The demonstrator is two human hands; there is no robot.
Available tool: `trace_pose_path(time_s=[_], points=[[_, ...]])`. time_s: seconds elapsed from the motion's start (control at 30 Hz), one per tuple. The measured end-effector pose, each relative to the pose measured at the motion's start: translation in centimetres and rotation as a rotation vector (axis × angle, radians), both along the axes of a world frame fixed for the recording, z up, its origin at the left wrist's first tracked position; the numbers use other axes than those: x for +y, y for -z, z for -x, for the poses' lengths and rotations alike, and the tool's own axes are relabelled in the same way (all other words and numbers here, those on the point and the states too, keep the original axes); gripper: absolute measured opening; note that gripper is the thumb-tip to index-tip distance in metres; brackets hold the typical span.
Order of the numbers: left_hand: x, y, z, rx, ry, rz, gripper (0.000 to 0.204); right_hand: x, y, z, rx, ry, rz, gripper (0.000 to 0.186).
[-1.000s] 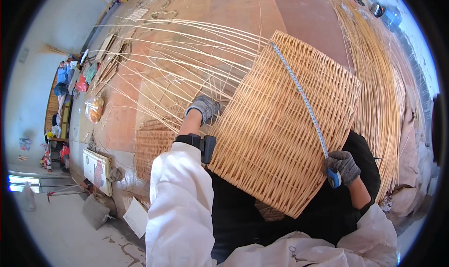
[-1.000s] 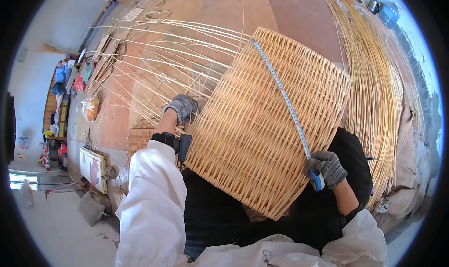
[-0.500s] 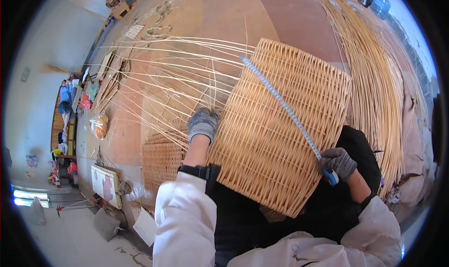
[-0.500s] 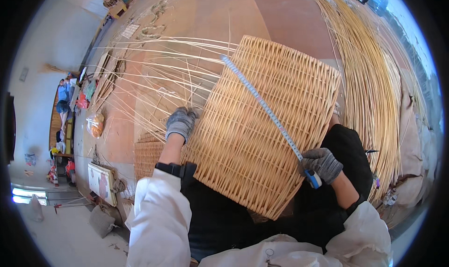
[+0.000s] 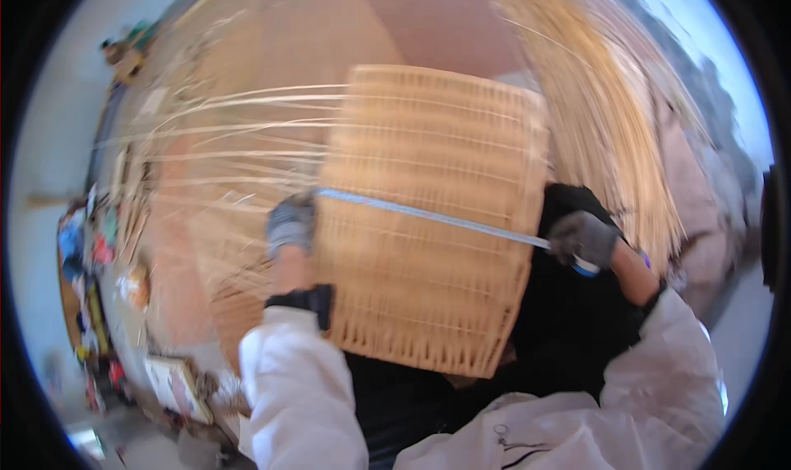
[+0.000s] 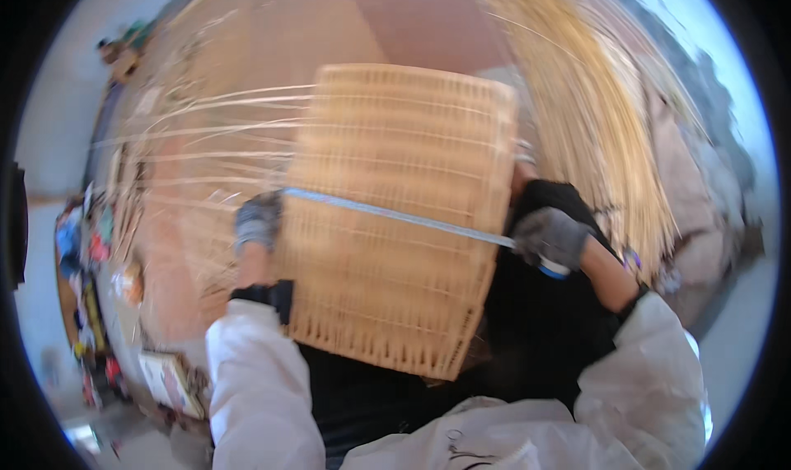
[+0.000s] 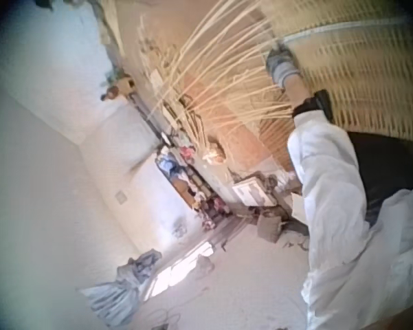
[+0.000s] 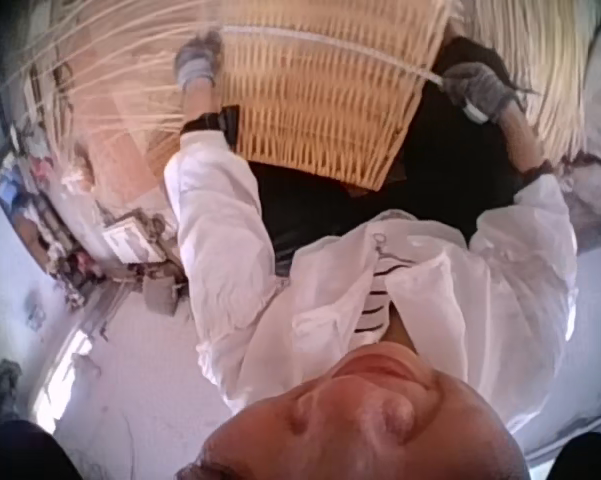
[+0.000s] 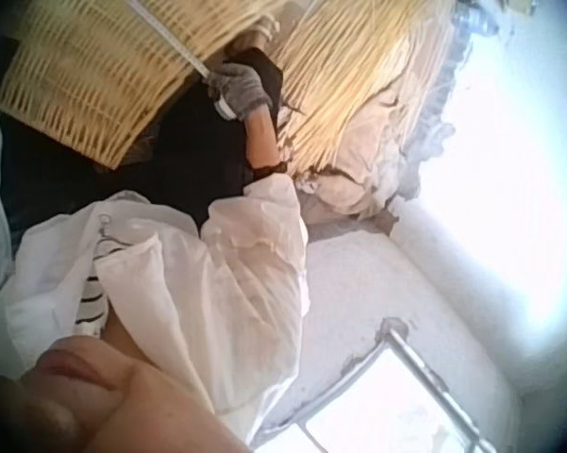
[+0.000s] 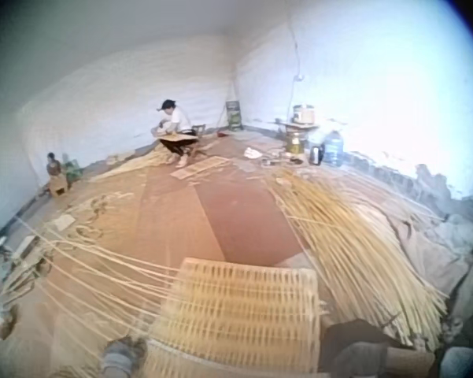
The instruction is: Weaving and measuring a large bamboo basket.
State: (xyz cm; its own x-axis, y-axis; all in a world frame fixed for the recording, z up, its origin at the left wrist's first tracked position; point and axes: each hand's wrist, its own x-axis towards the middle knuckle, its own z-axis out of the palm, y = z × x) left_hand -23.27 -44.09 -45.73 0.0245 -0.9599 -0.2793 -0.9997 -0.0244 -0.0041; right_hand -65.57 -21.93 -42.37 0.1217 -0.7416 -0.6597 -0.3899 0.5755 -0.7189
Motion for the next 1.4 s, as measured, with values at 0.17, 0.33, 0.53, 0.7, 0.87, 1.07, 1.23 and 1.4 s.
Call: trace_pose_path(time_s=[0.17, 0.33, 0.53, 0.7, 0.87, 1.07, 1.23, 1.4], points=[[-0.2, -0.6, 0.0, 0.033, -0.034, 0.040, 0.034, -0.1, 1.6, 0.4, 0.031, 0.000, -0.040, 0.015], [-0.7, -0.7, 0.1, 0.197, -0.108, 0.038, 0.028, 0.8, 2.4, 0.3, 0.076, 0.039, -0.010, 0.014], [-1.8, 1.4, -2.0, 0.349, -0.074, 0.052, 0.026, 1.5, 3.4, 0.3, 0.146, -0.032, 0.119, 0.014], [-3.8, 2.4, -3.6, -0.016, 0.339, 0.034, 0.051, 1.3, 2.0, -0.2, 0.191, -0.080, 0.018, 0.012], [-4.1, 0.8, -1.0, -0.038, 0.002, -0.059, 0.061, -0.1, -1.3, 0.5, -0.085, 0.329, 0.054, 0.009], [-3.3, -1.4, 1.0, 0.088, -0.303, -0.040, 0.055, -1.4, -1.8, 1.4, 0.022, 0.240, 0.140, 0.011], [-0.7, -0.8, 0.7, 0.599, -0.284, 0.078, 0.056, -3.0, -1.8, 3.4, -0.044, 0.137, 0.212, 0.012], [-3.3, 0.6, 3.0, 0.614, -0.068, 0.141, 0.042, -5.6, -1.2, 4.9, -0.026, 0.204, 0.224, 0.013]])
